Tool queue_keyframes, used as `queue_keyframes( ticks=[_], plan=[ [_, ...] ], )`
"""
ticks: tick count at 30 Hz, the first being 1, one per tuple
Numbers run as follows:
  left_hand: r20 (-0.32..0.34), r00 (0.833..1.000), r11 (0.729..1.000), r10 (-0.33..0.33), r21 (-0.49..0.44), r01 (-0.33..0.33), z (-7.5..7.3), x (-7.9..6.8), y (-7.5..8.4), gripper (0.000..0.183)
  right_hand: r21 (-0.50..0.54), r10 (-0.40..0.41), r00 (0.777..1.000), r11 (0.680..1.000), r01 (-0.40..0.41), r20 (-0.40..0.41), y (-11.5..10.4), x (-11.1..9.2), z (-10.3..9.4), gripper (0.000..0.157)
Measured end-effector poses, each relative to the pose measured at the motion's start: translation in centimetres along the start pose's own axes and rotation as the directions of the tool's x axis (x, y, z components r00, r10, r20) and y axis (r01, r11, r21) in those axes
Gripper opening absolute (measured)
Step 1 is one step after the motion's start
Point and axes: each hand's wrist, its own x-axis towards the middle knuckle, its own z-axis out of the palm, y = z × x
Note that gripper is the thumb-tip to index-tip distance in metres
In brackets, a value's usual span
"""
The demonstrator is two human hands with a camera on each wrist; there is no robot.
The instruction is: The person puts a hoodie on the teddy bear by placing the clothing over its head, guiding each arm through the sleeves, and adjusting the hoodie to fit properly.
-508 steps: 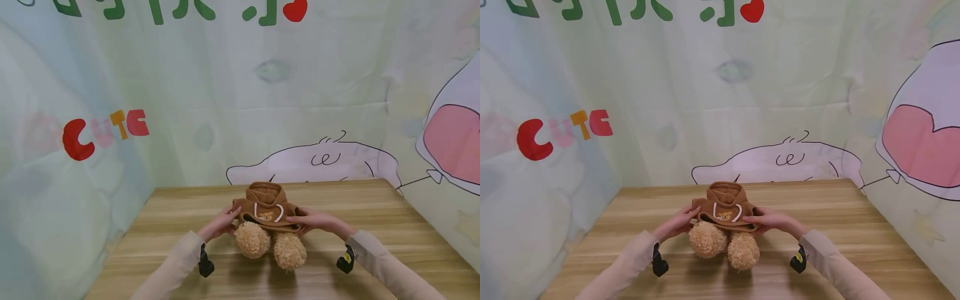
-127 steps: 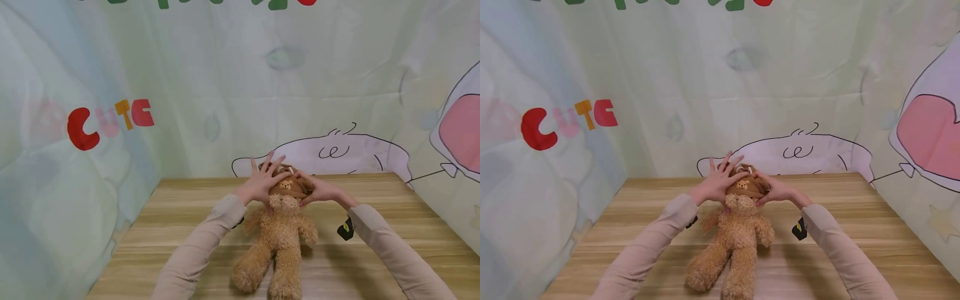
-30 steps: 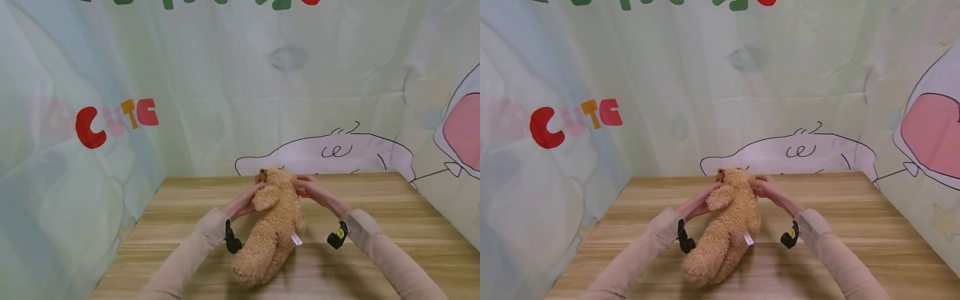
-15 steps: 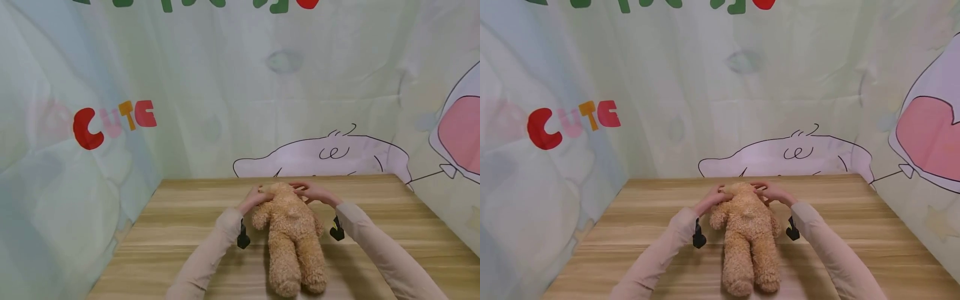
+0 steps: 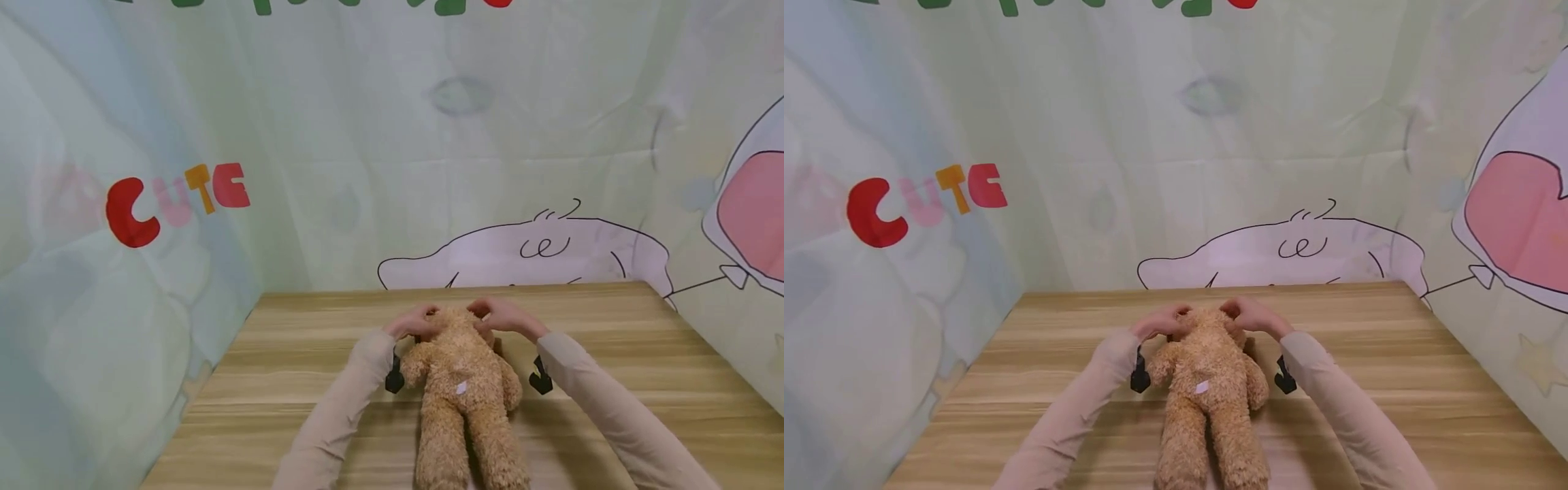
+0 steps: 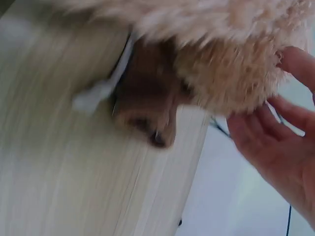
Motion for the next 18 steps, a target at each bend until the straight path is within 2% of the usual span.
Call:
queue_keyframes(
  ticks=[2,4,6,8,11,13,16,18],
  plan=[
    [-0.080,0.997,1.000,0.020,0.005,-0.019,0.5,0.0,0.3,0.035,-0.007,-0.013,0.999,1.000,0.013,-0.031,-0.2,0.3,0.3,0.032],
    [-0.184,0.982,0.999,0.045,0.035,-0.040,1.1,0.1,0.6,0.023,-0.024,-0.018,0.997,1.000,0.016,-0.081,-0.3,0.4,0.8,0.026],
    [-0.275,0.957,0.992,0.086,0.110,-0.057,1.7,0.1,0.8,0.017,-0.044,-0.032,0.989,0.999,0.026,-0.145,-0.4,0.3,1.3,0.023],
    [-0.339,0.929,0.976,0.147,0.204,-0.080,2.1,0.1,1.2,0.020,-0.043,-0.041,0.980,0.999,0.033,-0.194,-0.4,0.1,1.8,0.023],
    [-0.385,0.887,0.936,0.255,0.330,-0.126,2.5,0.1,1.6,0.019,-0.029,-0.069,0.968,0.998,0.064,-0.240,-0.6,-0.2,2.3,0.025],
    [-0.399,0.865,0.914,0.305,0.377,-0.149,2.9,-0.1,1.8,0.015,-0.023,-0.074,0.962,0.997,0.071,-0.262,-0.9,-0.4,2.6,0.026],
    [-0.419,0.846,0.901,0.329,0.408,-0.148,3.5,-0.4,2.1,0.026,-0.064,-0.093,0.946,0.995,0.076,-0.311,-1.5,-0.8,3.1,0.027],
    [-0.433,0.836,0.885,0.337,0.448,-0.125,4.0,-0.6,2.3,0.035,-0.108,-0.109,0.929,0.991,0.076,-0.353,-1.8,-0.9,3.6,0.025]
  ],
)
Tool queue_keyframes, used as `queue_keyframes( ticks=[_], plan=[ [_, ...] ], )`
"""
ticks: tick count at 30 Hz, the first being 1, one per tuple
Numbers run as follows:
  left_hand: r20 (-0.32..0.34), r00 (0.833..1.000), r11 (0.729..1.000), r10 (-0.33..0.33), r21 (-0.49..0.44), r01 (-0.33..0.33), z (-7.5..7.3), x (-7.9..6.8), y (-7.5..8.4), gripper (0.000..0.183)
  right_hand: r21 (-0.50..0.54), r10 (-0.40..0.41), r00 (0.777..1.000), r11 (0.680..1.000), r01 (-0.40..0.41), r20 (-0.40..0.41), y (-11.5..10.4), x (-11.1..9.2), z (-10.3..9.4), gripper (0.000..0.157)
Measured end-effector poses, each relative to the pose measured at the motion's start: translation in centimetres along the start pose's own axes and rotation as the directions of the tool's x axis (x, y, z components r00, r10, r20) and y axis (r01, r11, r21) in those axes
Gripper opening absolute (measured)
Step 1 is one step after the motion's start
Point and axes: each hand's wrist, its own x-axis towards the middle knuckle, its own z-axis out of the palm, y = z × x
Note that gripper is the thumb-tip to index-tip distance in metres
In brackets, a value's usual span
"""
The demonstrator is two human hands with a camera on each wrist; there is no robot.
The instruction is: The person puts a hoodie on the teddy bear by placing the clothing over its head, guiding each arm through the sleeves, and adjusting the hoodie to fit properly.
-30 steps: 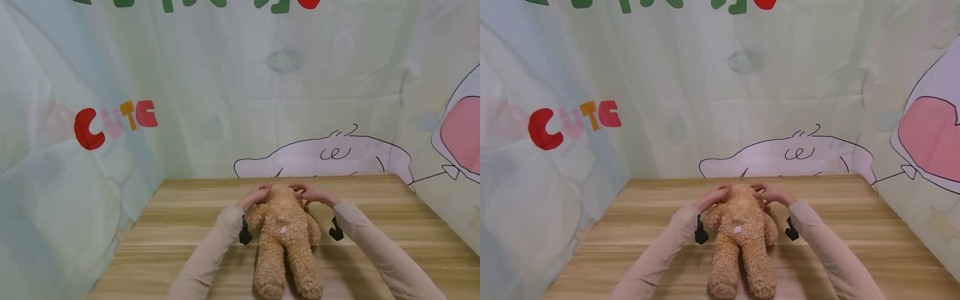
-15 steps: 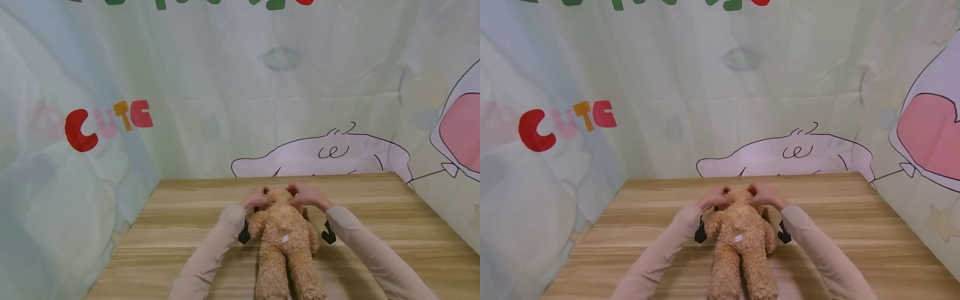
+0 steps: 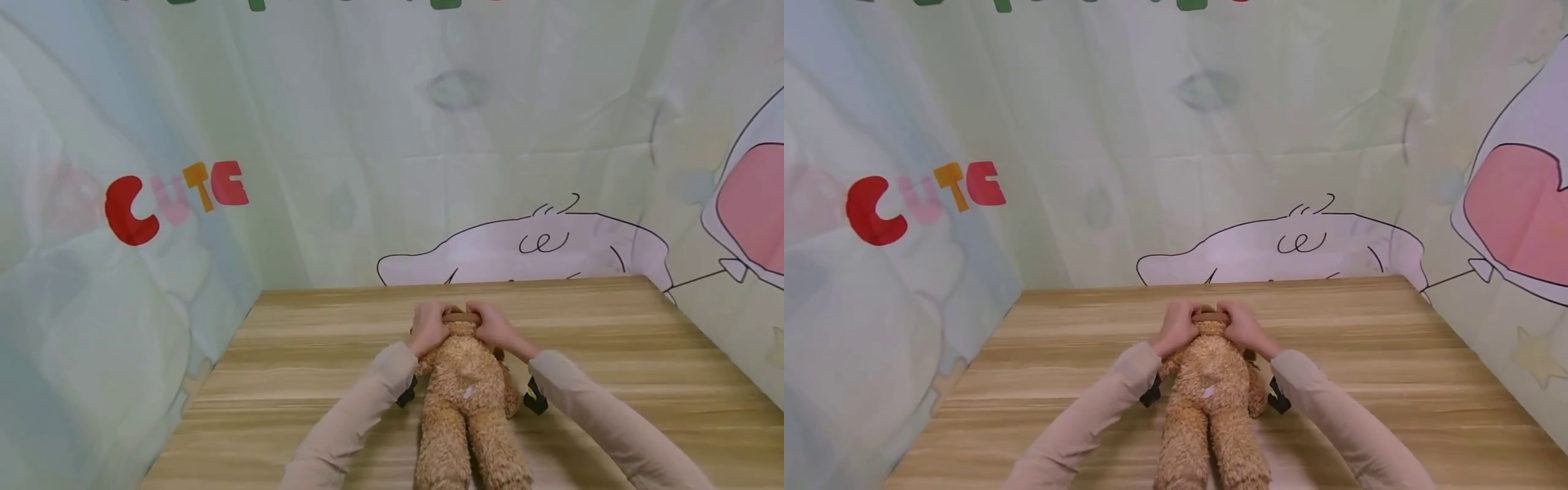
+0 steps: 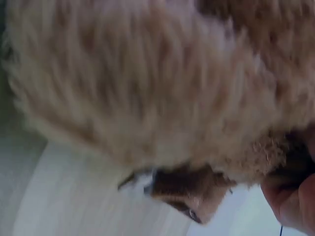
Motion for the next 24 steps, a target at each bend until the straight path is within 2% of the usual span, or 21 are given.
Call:
queue_keyframes(
  ticks=[1,5,8,10,12,14,16,17,18,20,21,22,23,24],
  plan=[
    [-0.009,1.000,1.000,-0.001,0.018,0.001,0.1,-0.1,0.2,0.039,-0.023,-0.002,1.000,1.000,0.001,-0.029,-0.2,-0.1,0.2,0.025],
    [-0.026,1.000,0.998,-0.002,0.068,0.004,0.3,-0.5,0.8,0.036,-0.109,-0.011,0.993,0.994,-0.002,-0.116,-0.6,-0.4,0.8,0.026],
    [0.019,1.000,1.000,-0.009,0.019,0.009,-0.4,-0.2,0.4,0.026,-0.080,-0.009,0.994,0.997,0.000,-0.107,-0.3,-0.4,0.4,0.025],
    [0.089,0.996,0.999,-0.005,-0.047,0.009,-1.2,0.3,-0.3,0.018,-0.010,0.004,0.998,1.000,-0.005,-0.057,0.1,-0.3,-0.2,0.021],
    [0.175,0.985,0.991,0.009,-0.133,0.015,-2.1,0.9,-1.0,0.013,0.119,0.043,0.999,0.992,-0.046,0.033,0.7,-0.2,-1.0,0.017],
    [0.259,0.966,0.973,0.012,-0.224,0.048,-2.6,1.3,-1.7,0.020,0.224,0.091,0.986,0.967,-0.120,0.137,1.3,0.0,-1.6,0.012],
    [0.347,0.938,0.948,-0.004,-0.297,0.114,-2.5,1.7,-2.3,0.021,0.275,0.116,0.965,0.944,-0.180,0.234,1.6,0.3,-2.0,0.013],
    [0.387,0.922,0.932,-0.019,-0.327,0.157,-2.2,1.9,-2.7,0.022,0.300,0.132,0.953,0.930,-0.215,0.273,1.6,0.4,-2.1,0.016],
    [0.409,0.912,0.913,-0.012,-0.367,0.177,-1.1,2.3,-3.8,0.022,0.306,0.143,0.942,0.922,-0.239,0.305,1.7,0.6,-2.1,0.019],
    [0.473,0.879,0.888,-0.055,-0.380,0.260,0.3,3.0,-4.8,0.024,0.285,0.173,0.928,0.919,-0.273,0.330,1.5,1.0,-2.0,0.025],
    [0.491,0.869,0.880,-0.062,-0.383,0.280,1.3,3.4,-5.6,0.029,0.270,0.196,0.923,0.918,-0.292,0.332,1.4,1.1,-1.9,0.027],
    [0.496,0.864,0.885,-0.083,-0.363,0.293,2.3,3.8,-6.2,0.035,0.239,0.222,0.921,0.922,-0.305,0.320,1.3,1.2,-1.7,0.029],
    [0.475,0.876,0.906,-0.080,-0.332,0.263,2.7,3.7,-6.3,0.040,0.209,0.242,0.919,0.926,-0.315,0.310,1.1,1.3,-1.6,0.032],
    [0.436,0.898,0.923,-0.050,-0.324,0.208,4.0,4.0,-7.3,0.042,0.176,0.254,0.922,0.933,-0.313,0.293,0.9,1.3,-1.4,0.034]
  ],
)
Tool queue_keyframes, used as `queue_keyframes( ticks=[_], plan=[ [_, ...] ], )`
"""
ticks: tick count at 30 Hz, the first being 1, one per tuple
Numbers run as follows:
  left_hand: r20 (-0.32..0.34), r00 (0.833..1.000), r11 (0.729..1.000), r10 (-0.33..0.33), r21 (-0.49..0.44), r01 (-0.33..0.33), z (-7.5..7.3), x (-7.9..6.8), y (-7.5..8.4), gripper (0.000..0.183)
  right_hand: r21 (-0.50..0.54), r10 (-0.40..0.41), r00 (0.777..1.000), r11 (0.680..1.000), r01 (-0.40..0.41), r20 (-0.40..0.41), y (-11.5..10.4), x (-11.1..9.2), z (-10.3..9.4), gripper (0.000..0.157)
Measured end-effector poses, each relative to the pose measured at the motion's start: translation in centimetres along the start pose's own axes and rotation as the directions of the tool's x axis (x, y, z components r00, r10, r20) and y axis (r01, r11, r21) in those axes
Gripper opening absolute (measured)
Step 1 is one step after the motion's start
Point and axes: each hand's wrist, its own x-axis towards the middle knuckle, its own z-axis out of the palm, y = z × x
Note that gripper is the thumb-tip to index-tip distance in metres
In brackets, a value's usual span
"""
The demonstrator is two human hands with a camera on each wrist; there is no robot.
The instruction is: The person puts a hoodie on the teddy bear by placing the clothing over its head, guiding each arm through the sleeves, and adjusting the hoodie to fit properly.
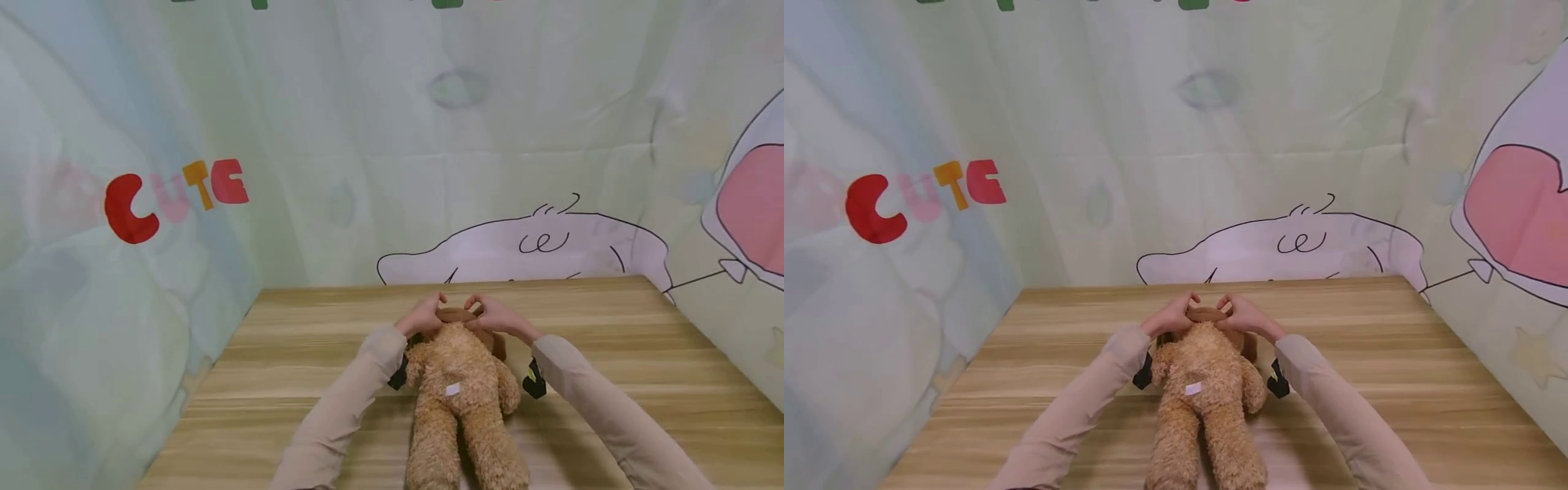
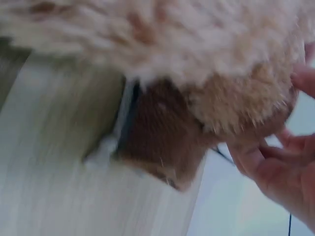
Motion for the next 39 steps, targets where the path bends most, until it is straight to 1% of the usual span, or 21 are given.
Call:
queue_keyframes(
  ticks=[2,4,5,6,8,11,12,14,17,19,20,21,22,25,26,27,29,31,34,37,39],
  plan=[
    [-0.047,0.999,0.996,-0.007,0.090,0.011,0.8,0.4,-0.5,0.046,-0.061,0.008,0.999,0.998,-0.011,-0.052,-0.2,0.0,0.5,0.035],
    [-0.094,0.994,0.987,0.048,0.159,-0.032,1.3,0.4,-0.8,0.041,-0.121,-0.010,0.994,0.993,-0.004,-0.113,-0.4,-0.1,1.1,0.033],
    [-0.127,0.984,0.978,0.126,0.185,-0.101,1.6,0.4,-1.3,0.038,-0.135,-0.021,0.990,0.991,0.001,-0.141,-0.5,-0.2,1.4,0.032],
    [-0.135,0.980,0.978,0.149,0.167,-0.125,1.7,0.5,-1.5,0.036,-0.149,-0.032,0.985,0.989,0.007,-0.170,-0.6,-0.3,1.6,0.030],
    [-0.164,0.973,0.975,0.164,0.177,-0.135,1.1,-1.3,0.8,0.032,-0.164,-0.049,0.974,0.986,0.012,-0.222,-0.7,-0.4,2.0,0.029],
    [-0.261,0.929,0.950,0.263,0.238,-0.202,0.6,-4.0,3.8,0.027,-0.187,-0.078,0.960,0.982,0.028,-0.267,-0.8,-0.6,2.4,0.027],
    [-0.278,0.928,0.952,0.248,0.249,-0.179,0.3,-5.2,5.2,0.026,-0.196,-0.089,0.957,0.980,0.035,-0.277,-0.8,-0.6,2.6,0.026],
    [-0.325,0.900,0.939,0.291,0.280,-0.202,0.5,-6.1,6.0,0.026,-0.212,-0.109,0.949,0.976,0.046,-0.297,-0.7,-0.7,2.8,0.023],
    [-0.325,0.894,0.930,0.309,0.301,-0.212,0.5,-6.2,6.1,0.031,-0.229,-0.140,0.936,0.971,0.066,-0.322,-0.6,-1.0,3.1,0.019],
    [-0.281,0.909,0.923,0.307,0.319,-0.213,0.3,-6.0,5.8,0.035,-0.226,-0.180,0.931,0.968,0.110,-0.317,-0.2,-1.0,2.9,0.018],
    [-0.255,0.912,0.914,0.320,0.335,-0.227,0.5,-4.7,4.3,0.036,-0.221,-0.218,0.927,0.963,0.154,-0.305,0.0,-1.0,2.8,0.017],
    [-0.211,0.934,0.921,0.289,0.328,-0.210,0.5,-3.8,3.4,0.039,-0.200,-0.255,0.925,0.958,0.204,-0.280,0.3,-0.9,2.5,0.017],
    [-0.190,0.936,0.912,0.297,0.346,-0.220,0.7,-2.6,1.9,0.039,-0.191,-0.298,0.919,0.948,0.254,-0.258,0.5,-0.9,2.3,0.017],
    [-0.102,0.981,0.948,0.164,0.292,-0.128,0.6,-0.7,0.7,0.034,-0.161,-0.432,0.884,0.899,0.407,-0.177,1.4,-0.6,1.5,0.015],
    [-0.092,0.987,0.958,0.134,0.265,-0.106,0.7,-0.4,0.5,0.032,-0.168,-0.460,0.874,0.884,0.436,-0.157,1.5,-0.6,1.3,0.015],
    [-0.080,0.993,0.968,0.087,0.241,-0.065,0.3,-1.3,1.9,0.029,-0.177,-0.469,0.872,0.879,0.443,-0.143,1.5,-0.6,1.2,0.015],
    [-0.094,0.993,0.969,0.076,0.240,-0.052,-0.2,-3.2,4.4,0.024,-0.178,-0.468,0.875,0.878,0.445,-0.123,1.4,-0.7,1.2,0.016],
    [-0.136,0.980,0.960,0.142,0.259,-0.103,-0.3,-4.6,5.9,0.022,-0.172,-0.413,0.903,0.904,0.391,-0.119,1.0,-1.0,1.3,0.019],
    [-0.210,0.948,0.940,0.241,0.293,-0.174,-0.6,-6.5,7.8,0.024,-0.172,-0.352,0.921,0.930,0.325,-0.166,0.7,-1.1,1.7,0.027],
    [-0.280,0.904,0.923,0.322,0.306,-0.234,-0.3,-7.1,8.2,0.023,-0.180,-0.326,0.916,0.940,0.289,-0.233,0.5,-1.2,2.2,0.032],
    [-0.311,0.893,0.931,0.325,0.274,-0.244,-0.2,-7.3,8.4,0.021,-0.208,-0.349,0.906,0.930,0.302,-0.242,0.3,-1.2,2.2,0.029]
  ],
)
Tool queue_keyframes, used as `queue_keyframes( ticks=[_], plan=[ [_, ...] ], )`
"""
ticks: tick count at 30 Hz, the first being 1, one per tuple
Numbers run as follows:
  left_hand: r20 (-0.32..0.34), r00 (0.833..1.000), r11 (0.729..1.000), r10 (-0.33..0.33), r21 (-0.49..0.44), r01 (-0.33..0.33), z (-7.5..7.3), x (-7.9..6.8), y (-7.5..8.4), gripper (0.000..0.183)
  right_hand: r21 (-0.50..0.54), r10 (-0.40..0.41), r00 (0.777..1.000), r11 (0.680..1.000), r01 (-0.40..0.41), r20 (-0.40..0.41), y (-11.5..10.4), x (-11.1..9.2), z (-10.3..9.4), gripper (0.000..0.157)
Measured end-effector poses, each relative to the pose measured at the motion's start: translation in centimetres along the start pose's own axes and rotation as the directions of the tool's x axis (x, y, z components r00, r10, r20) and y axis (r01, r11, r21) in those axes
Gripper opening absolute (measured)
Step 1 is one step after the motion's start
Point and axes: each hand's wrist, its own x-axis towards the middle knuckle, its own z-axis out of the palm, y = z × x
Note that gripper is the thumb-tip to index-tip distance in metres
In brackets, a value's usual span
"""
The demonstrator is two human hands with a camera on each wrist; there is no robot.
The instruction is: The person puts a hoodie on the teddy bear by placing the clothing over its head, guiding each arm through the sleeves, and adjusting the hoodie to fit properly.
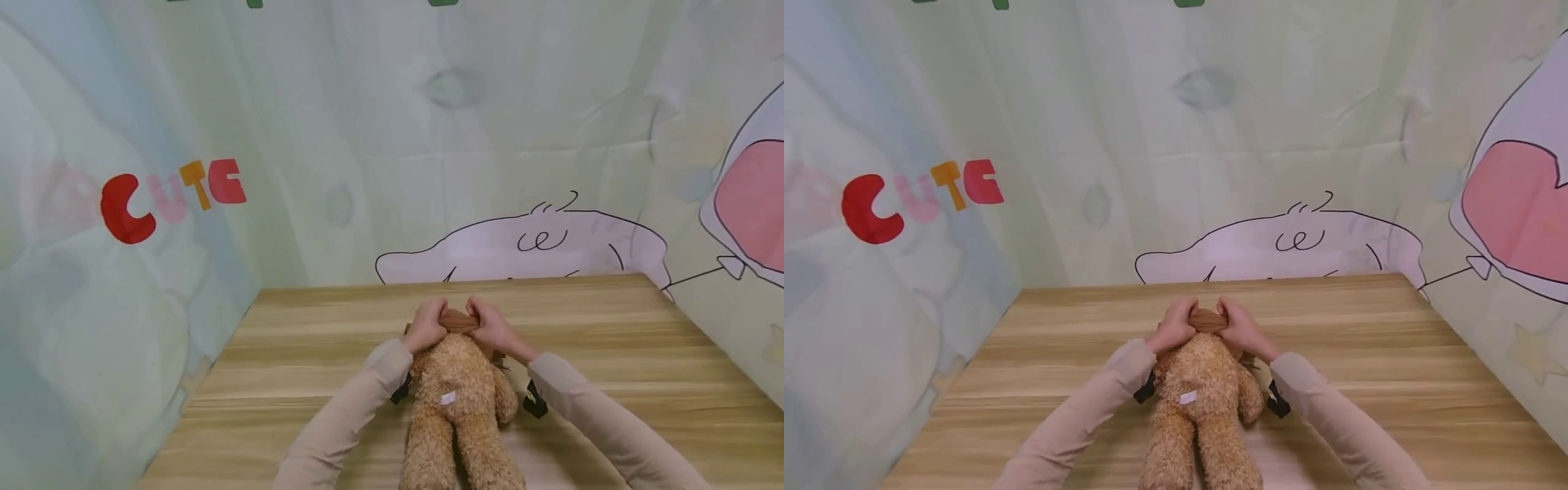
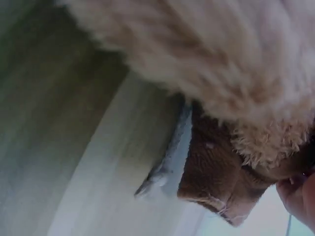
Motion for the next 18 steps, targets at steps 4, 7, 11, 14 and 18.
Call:
queue_keyframes(
  ticks=[4,7,11,14,18],
  plan=[
    [0.023,0.999,0.999,-0.040,0.011,0.039,1.0,0.3,-1.5,0.022,0.016,0.005,0.996,1.000,-0.006,0.085,0.5,0.3,-0.5,0.043],
    [0.129,0.984,0.990,-0.125,0.088,0.114,4.6,2.2,-6.7,0.032,0.047,0.083,0.970,0.994,-0.097,0.230,1.2,0.7,-1.2,0.043],
    [0.292,0.933,0.976,-0.209,0.118,0.182,12.1,5.6,-16.9,0.036,0.116,0.157,0.911,0.969,-0.216,0.382,1.6,0.9,-1.7,0.028],
    [0.355,0.902,0.969,-0.245,0.098,0.225,12.8,6.0,-17.4,0.029,0.154,0.196,0.902,0.950,-0.272,0.384,1.3,0.8,-1.7,0.024],
    [0.319,0.918,0.971,-0.236,0.122,0.207,6.4,3.8,-8.5,0.024,0.071,0.223,0.937,0.966,-0.250,0.268,0.5,0.6,-1.2,0.023]
  ],
)
